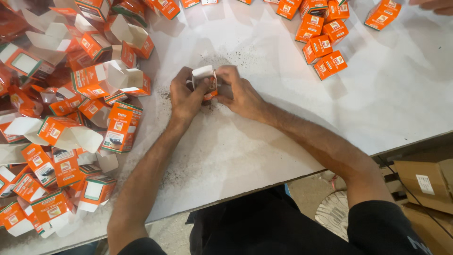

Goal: The person folds small orange cardboard boxes at a work table. They pick up flat folded cartons one at a time, open and press the flaps into shape by hand, and place the finished boxes onto a pile on the table.

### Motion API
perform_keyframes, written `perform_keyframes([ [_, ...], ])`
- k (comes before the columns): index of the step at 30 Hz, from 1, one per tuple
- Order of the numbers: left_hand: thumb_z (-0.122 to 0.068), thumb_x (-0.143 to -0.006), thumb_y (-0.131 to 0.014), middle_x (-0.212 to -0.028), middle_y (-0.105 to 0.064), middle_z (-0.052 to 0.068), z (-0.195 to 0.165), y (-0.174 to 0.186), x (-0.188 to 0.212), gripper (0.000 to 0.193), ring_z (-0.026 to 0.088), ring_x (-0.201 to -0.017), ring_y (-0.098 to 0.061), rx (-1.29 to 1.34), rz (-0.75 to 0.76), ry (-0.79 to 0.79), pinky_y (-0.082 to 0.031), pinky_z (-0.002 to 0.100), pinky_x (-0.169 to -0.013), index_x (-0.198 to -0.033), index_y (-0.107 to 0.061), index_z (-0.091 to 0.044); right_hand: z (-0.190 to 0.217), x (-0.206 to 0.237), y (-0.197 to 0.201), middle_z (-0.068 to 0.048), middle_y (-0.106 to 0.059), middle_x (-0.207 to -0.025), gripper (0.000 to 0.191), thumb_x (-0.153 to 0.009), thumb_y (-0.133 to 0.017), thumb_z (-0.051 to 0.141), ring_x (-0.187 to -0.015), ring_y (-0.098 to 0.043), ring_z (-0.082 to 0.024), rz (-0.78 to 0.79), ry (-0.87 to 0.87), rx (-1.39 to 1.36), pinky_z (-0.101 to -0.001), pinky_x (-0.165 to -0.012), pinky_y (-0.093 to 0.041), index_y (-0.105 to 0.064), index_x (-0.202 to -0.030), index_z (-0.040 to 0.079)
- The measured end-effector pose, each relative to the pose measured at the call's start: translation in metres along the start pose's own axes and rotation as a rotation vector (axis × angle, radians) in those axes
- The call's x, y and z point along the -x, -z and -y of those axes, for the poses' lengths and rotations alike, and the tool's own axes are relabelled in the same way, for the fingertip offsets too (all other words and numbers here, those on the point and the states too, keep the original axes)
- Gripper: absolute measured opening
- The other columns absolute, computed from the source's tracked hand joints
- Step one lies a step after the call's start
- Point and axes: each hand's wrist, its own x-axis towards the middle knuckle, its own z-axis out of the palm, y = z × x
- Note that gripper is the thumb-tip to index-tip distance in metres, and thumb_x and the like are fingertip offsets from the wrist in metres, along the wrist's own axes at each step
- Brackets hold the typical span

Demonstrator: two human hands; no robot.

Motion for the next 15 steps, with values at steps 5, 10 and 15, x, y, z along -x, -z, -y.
perform_keyframes([
  [5,-0.005,-0.09,-0.067,-0.089,-0.07,0.008,0.011,0.017,-0.006,0.019,0.01,-0.071,-0.067,0.2,0.166,-0.043,-0.056,0.026,-0.054,-0.106,-0.06,0.002,-0.004,-0.001,0.003,-0.017,-0.059,-0.147,0.051,-0.089,-0.074,-0.006,-0.128,-0.065,-0.034,0.032,0.06,0.086,-0.0401,-0.104,-0.058,-0.057,-0.136,0.007],
  [10,-0.012,-0.095,-0.064,-0.081,-0.066,0.011,0.011,0.036,-0.014,0.016,0.017,-0.067,-0.067,0.604,0.319,0.199,-0.062,0.032,-0.061,-0.101,-0.065,0.003,0.001,-0.004,0.005,-0.017,-0.056,-0.147,0.048,-0.088,-0.075,-0.005,-0.126,-0.064,-0.033,0.032,0.035,0.145,-0.0392,-0.102,-0.056,-0.062,-0.133,0.006],
  [15,-0.007,-0.092,-0.069,-0.097,-0.066,0.015,0.01,0.018,-0.01,0.022,0.02,-0.079,-0.067,0.071,0.144,-0.037,-0.057,0.032,-0.064,-0.11,-0.065,0.004,0.011,-0.007,0.006,-0.013,-0.055,-0.143,0.04,-0.088,-0.077,-0.004,-0.126,-0.063,-0.032,0.045,0.042,0.13,-0.0389,-0.101,-0.056,-0.059,-0.122,0.007],
])
